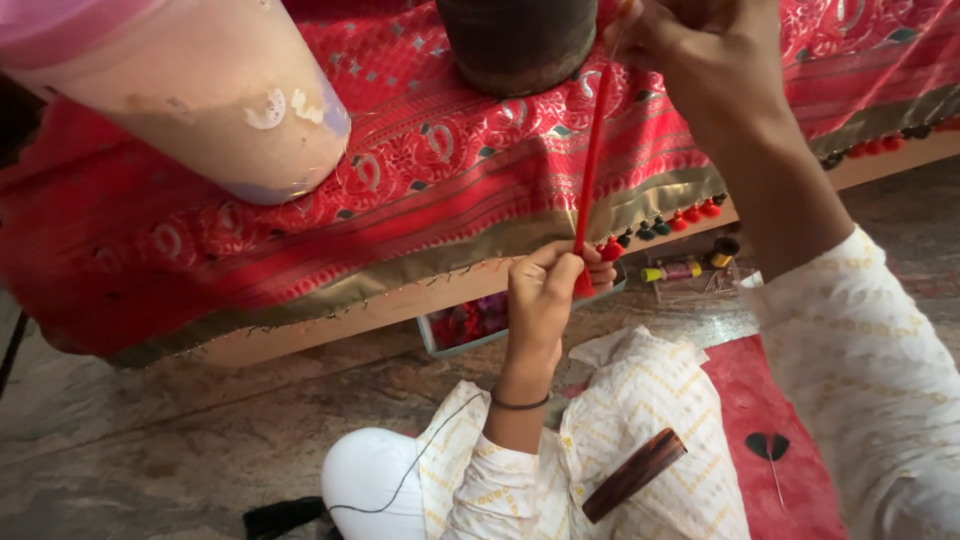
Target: Sew and attach a decorative pom-pom border to a piece of red fabric.
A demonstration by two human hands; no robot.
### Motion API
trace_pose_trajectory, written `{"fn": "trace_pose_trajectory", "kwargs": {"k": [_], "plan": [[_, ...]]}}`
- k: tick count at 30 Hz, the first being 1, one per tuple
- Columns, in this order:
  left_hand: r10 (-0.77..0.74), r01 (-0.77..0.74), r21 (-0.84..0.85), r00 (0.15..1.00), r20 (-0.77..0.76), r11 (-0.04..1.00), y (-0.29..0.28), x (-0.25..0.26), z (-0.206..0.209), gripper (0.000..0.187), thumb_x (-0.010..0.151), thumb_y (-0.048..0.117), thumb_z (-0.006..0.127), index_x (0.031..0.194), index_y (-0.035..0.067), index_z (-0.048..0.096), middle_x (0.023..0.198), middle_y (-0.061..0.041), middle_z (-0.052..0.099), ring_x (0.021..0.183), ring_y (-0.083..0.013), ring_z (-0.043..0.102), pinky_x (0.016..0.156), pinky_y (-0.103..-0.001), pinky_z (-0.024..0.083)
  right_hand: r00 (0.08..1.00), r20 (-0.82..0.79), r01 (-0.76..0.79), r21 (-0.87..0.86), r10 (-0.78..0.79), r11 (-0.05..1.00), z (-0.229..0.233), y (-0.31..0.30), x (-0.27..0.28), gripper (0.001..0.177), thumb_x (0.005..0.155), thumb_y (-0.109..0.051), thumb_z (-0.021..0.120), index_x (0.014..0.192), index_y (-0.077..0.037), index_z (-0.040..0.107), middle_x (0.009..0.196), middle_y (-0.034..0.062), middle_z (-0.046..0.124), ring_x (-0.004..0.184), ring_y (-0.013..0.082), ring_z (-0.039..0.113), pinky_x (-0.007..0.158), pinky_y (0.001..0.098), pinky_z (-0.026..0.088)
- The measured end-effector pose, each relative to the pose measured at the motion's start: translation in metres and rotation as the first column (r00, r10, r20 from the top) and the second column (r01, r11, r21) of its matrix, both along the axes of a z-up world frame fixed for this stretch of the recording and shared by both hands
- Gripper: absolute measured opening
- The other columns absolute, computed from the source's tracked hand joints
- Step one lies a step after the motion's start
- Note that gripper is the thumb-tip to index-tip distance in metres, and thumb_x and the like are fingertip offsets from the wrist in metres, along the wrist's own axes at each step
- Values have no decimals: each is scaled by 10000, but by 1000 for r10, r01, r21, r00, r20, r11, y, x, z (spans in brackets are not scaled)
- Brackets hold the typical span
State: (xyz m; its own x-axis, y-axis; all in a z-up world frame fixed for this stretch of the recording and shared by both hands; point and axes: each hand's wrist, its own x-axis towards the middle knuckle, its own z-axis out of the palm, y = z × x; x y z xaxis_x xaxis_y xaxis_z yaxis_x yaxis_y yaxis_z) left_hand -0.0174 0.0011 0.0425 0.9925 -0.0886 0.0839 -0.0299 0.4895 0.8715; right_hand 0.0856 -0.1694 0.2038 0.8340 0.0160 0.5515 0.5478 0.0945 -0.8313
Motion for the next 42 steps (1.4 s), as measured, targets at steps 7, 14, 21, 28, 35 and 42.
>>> {"fn": "trace_pose_trajectory", "kwargs": {"k": [7,14,21,28,35,42], "plan": [[-63,62,-33,998,-18,997,8,2,-1,219,989,30,500,993,-66,697,970,-169,754,841,-211,746,822,-375,637,999,1,-49,-36,49,998,-14,-16,13,94,1070,20,587,1049,16,679,1015,108,748,948,190,767,877,322,661],[120,-143,103,973,199,984,-5,-18,8,240,1072,38,542,1260,-82,631,1025,-156,726,906,-163,725,875,-328,615,945,-103,-253,370,310,894,35,-17,-86,32,1085,17,683,1062,5,664,923,86,662,833,208,675,800,352,588],[292,-400,164,843,452,902,-19,-30,7,233,1103,-3,557,1235,12,366,1094,-216,730,1006,-176,706,921,-316,570,781,-313,-509,182,541,841,-85,-46,-208,91,950,7,677,1030,35,645,890,171,737,791,286,777,691,419,670],[199,-199,9,980,26,980,-25,-32,1,223,1068,51,551,1103,71,332,897,-219,676,650,-208,679,556,-310,553,876,-429,-365,-295,219,883,-167,0,-216,130,959,-125,659,947,-1,696,826,60,765,799,147,752,735,292,587],[383,-440,274,893,238,855,-14,-26,-22,210,1075,71,581,1016,43,381,928,-148,748,784,-116,707,698,-245,538,935,-353,-84,-155,24,984,-172,10,-155,217,1018,-181,631,1104,0,715,970,43,716,903,115,655,801,269,543],[483,-546,431,837,257,718,-24,-34,-27,198,1040,48,622,1036,9,427,811,-188,677,704,-148,658,684,-270,510,870,-490,-93,-69,48,993,-165,35,-96,220,1022,-170,654,1071,26,740,928,27,713,846,101,660,761,264,529]]}}
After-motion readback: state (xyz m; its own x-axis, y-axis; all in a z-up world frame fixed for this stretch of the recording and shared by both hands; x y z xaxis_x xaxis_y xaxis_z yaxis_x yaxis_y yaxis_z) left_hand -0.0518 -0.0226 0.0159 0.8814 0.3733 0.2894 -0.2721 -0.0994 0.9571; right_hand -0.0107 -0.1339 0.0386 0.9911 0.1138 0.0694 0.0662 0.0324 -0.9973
